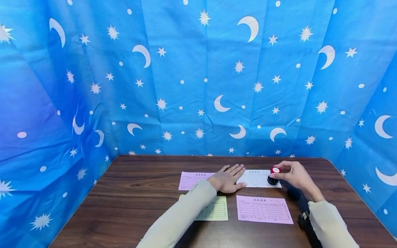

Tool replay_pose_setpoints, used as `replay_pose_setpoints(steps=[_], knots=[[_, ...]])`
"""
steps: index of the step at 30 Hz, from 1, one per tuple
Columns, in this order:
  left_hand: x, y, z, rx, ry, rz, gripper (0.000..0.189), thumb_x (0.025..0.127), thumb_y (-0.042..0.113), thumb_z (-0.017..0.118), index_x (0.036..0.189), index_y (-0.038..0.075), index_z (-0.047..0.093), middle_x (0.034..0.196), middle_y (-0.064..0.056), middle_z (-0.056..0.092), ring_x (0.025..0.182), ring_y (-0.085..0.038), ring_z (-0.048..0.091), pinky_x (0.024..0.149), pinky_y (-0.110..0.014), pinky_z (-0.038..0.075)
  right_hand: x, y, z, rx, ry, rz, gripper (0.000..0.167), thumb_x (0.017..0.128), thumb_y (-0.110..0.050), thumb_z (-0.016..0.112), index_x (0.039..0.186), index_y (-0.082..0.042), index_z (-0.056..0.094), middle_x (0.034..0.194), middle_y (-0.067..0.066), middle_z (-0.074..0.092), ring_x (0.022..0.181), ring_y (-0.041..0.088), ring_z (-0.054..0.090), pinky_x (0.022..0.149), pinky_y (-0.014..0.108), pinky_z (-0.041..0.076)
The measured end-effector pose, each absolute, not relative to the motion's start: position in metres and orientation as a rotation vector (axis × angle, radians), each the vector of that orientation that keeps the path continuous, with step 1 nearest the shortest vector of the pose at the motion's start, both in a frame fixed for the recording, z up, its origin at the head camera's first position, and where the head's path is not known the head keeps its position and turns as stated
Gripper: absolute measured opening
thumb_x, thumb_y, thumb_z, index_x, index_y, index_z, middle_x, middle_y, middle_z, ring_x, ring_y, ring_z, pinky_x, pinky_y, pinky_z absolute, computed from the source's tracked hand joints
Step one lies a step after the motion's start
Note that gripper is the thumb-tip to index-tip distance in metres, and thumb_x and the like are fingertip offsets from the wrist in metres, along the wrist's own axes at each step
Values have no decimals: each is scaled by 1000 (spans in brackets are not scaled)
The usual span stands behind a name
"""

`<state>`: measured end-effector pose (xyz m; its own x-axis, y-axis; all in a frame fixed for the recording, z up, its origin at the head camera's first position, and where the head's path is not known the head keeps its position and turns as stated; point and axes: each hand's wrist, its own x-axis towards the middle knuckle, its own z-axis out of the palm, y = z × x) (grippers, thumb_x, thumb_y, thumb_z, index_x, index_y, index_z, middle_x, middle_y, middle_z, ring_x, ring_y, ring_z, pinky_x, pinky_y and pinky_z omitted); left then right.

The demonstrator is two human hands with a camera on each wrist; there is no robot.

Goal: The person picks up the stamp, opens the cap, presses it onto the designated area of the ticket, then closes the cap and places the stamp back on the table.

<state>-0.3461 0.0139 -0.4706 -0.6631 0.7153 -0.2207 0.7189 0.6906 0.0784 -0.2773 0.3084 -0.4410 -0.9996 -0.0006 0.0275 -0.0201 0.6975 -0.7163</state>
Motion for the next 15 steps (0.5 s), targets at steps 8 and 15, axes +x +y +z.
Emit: replay_pose_setpoints(steps=[8, 15], knots=[[-348, 16, -472, 1151, 2688, -74, 76, 110, 65, 21, 171, 24, 6, 180, 6, 3, 167, -14, 5, 137, -44, 8, -279, 306, -439, 47, -2902, 1139, 40, 88, -38, 85, 113, -8, 75, 112, 15, 76, 103, 29, 66, 89, 54, 58], [-347, 17, -472, 1155, 2681, -68, 76, 110, 65, 21, 171, 23, 6, 180, 5, 3, 168, -15, 5, 137, -44, 7, -280, 305, -436, 77, -2941, 1075, 33, 90, -32, 85, 109, -9, 72, 114, 19, 73, 103, 32, 64, 87, 52, 60]])
